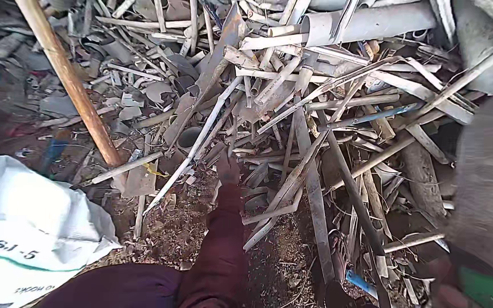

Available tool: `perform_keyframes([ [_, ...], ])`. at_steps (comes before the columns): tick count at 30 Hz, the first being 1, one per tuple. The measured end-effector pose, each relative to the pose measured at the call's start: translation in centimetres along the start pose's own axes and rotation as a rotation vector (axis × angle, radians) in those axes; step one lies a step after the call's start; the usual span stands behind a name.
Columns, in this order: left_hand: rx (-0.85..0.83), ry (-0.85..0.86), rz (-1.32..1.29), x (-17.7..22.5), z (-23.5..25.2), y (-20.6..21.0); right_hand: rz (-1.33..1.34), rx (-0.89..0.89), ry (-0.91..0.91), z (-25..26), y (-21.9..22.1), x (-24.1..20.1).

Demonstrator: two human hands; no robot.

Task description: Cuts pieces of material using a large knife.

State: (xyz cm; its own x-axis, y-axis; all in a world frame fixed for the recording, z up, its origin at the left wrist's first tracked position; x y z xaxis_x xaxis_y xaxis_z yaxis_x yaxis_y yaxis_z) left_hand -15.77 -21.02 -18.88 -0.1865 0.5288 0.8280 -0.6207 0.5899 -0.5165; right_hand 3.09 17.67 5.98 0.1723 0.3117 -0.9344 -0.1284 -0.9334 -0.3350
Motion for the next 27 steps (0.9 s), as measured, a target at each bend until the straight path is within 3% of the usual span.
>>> perform_keyframes([
  [3, 0.302, 0.054, -0.583, 5.7, 2.1, -6.0, -0.099, 0.011, 0.098, -0.5, 1.3, 0.5],
  [6, 0.209, -0.075, -1.106, 11.6, 1.8, -9.7, -0.193, 0.07, 0.05, -0.9, 2.8, 0.7],
  [11, 0.115, -0.441, -1.396, 18.4, -3.9, -12.1, -0.452, 0.062, -0.39, -2.8, 7.8, -0.3],
  [12, 0.121, -0.493, -1.431, 19.0, -5.0, -12.4, -0.617, -0.021, -0.308, -3.1, 8.9, -0.1],
  [14, 0.131, -0.566, -1.43, 19.8, -7.0, -13.8, -0.972, -0.243, 0.107, -3.2, 9.3, 2.9],
  [16, 0.143, -0.52, -1.359, 19.9, -7.9, -16.0, -1.136, -0.219, 0.345, -3.1, 7.1, 5.6],
  [17, 0.163, -0.507, -1.344, 19.7, -8.1, -17.2, -1.152, -0.161, 0.377, -3.2, 5.9, 5.9],
  [19, 0.219, -0.512, -1.363, 19.2, -8.5, -19.5, -1.058, -0.024, 0.272, -4.4, 4.1, 3.4],
  [21, 0.234, -0.495, -1.374, 19.2, -9.0, -21.7, -0.944, 0.031, 0.03, -6.0, 4.5, -0.7],
  [24, 0.191, -0.422, -1.338, 19.9, -10.1, -24.7, -0.997, -0.092, -0.35, -8.5, 8.1, -5.1],
  [27, 0.202, -0.419, -1.329, 20.0, -10.7, -26.8, -1.199, -0.263, -0.422, -9.2, 10.2, -5.5],
])
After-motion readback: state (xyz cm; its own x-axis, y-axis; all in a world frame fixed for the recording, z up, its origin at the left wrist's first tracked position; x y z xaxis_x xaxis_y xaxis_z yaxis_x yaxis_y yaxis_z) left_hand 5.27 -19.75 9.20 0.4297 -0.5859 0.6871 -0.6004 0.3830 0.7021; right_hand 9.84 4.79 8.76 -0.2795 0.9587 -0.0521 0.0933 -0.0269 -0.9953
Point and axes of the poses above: each hand's wrist, its own z-axis towards the middle knuckle, its own y-axis out of the palm, x = y × z, the point moved 9 cm from there along z, towards the middle knuckle, and after that the axes turned 13 degrees about x, right-handed, at the moved point
